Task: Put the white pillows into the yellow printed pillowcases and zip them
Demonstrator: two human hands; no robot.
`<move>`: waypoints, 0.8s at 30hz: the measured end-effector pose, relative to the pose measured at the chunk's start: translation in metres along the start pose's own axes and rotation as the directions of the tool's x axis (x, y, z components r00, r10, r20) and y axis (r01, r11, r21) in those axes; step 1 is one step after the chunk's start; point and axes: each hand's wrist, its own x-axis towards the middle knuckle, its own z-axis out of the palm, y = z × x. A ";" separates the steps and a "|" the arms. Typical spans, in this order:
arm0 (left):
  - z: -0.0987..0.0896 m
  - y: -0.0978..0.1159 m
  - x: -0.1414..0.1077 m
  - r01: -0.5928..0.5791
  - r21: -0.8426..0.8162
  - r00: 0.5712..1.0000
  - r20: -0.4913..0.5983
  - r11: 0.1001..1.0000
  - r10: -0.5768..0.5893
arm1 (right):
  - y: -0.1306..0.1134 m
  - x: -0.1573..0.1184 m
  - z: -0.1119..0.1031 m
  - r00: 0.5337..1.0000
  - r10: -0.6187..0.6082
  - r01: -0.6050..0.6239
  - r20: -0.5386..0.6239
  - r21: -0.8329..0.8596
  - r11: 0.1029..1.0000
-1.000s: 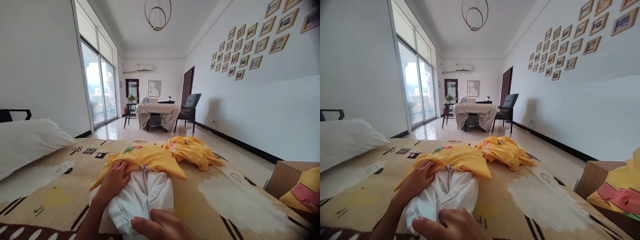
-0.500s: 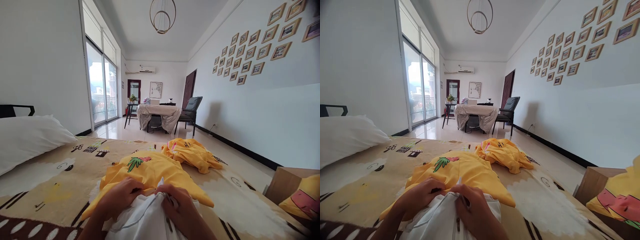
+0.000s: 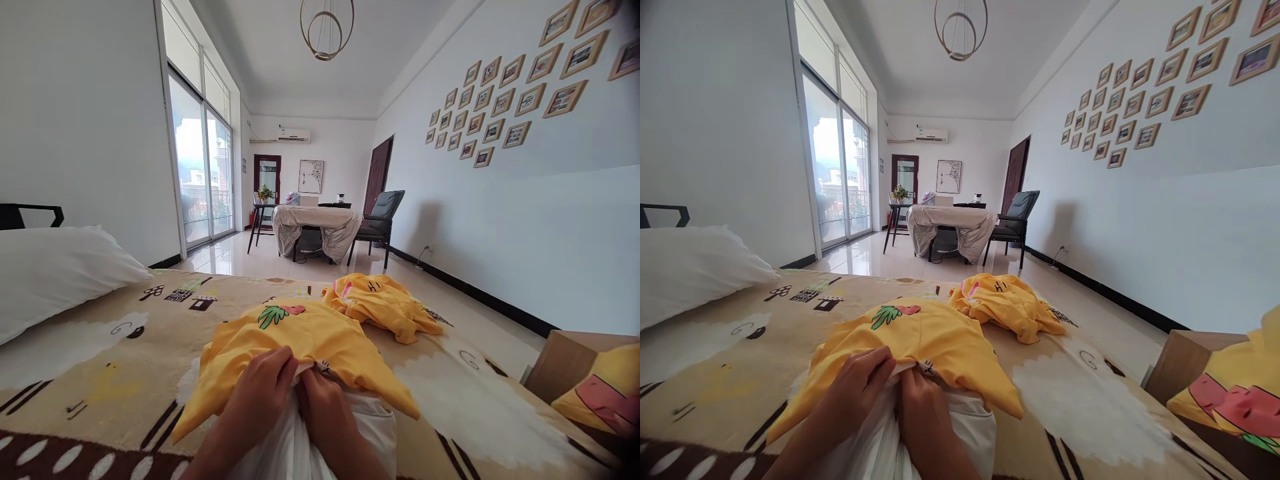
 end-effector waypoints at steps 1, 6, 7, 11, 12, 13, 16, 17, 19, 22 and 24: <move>0.001 0.004 -0.003 -0.022 0.000 1.000 0.001 1.000 0.022 | 0.004 0.001 0.000 0.997 0.009 -0.011 -0.077 -0.035 0.999; 0.007 0.014 -0.011 -0.071 0.052 0.996 0.049 0.996 0.068 | 0.023 0.003 0.000 0.915 -0.120 0.048 -0.384 -0.192 0.980; 0.008 0.014 -0.010 -0.059 0.073 0.997 0.059 0.996 0.055 | 0.025 0.003 0.002 0.896 -0.155 0.077 -0.415 -0.198 0.977; 0.011 0.007 0.001 0.074 0.160 0.993 0.080 0.984 -0.088 | 0.027 0.004 0.008 0.863 -0.196 0.131 -0.465 -0.168 0.977; 0.011 0.005 0.004 0.113 0.179 0.988 0.085 0.977 -0.130 | 0.026 0.005 0.009 0.863 -0.189 0.131 -0.469 -0.154 0.979; 0.011 0.003 0.007 0.139 0.200 0.983 0.091 0.970 -0.160 | 0.024 0.005 0.009 0.863 -0.181 0.130 -0.472 -0.139 0.982; 0.011 0.000 0.012 0.111 0.235 0.979 0.140 0.966 -0.147 | 0.018 0.008 0.008 0.865 -0.139 0.119 -0.481 -0.072 0.990; 0.012 -0.002 0.013 0.084 0.234 0.980 0.156 0.968 -0.123 | 0.015 0.009 0.006 0.873 -0.113 0.108 -0.474 -0.038 0.993; 0.013 -0.004 0.014 0.048 0.217 0.983 0.163 0.975 -0.084 | 0.009 0.010 -0.001 0.910 -0.036 0.064 -0.413 0.053 0.997; 0.014 -0.009 0.016 0.051 0.190 0.990 0.118 0.981 -0.074 | 0.001 0.011 -0.019 0.977 0.096 -0.052 -0.191 0.222 0.974; 0.015 -0.012 0.018 0.062 0.176 0.993 0.086 0.982 -0.078 | -0.003 0.012 -0.036 0.991 0.133 -0.120 -0.021 0.322 0.939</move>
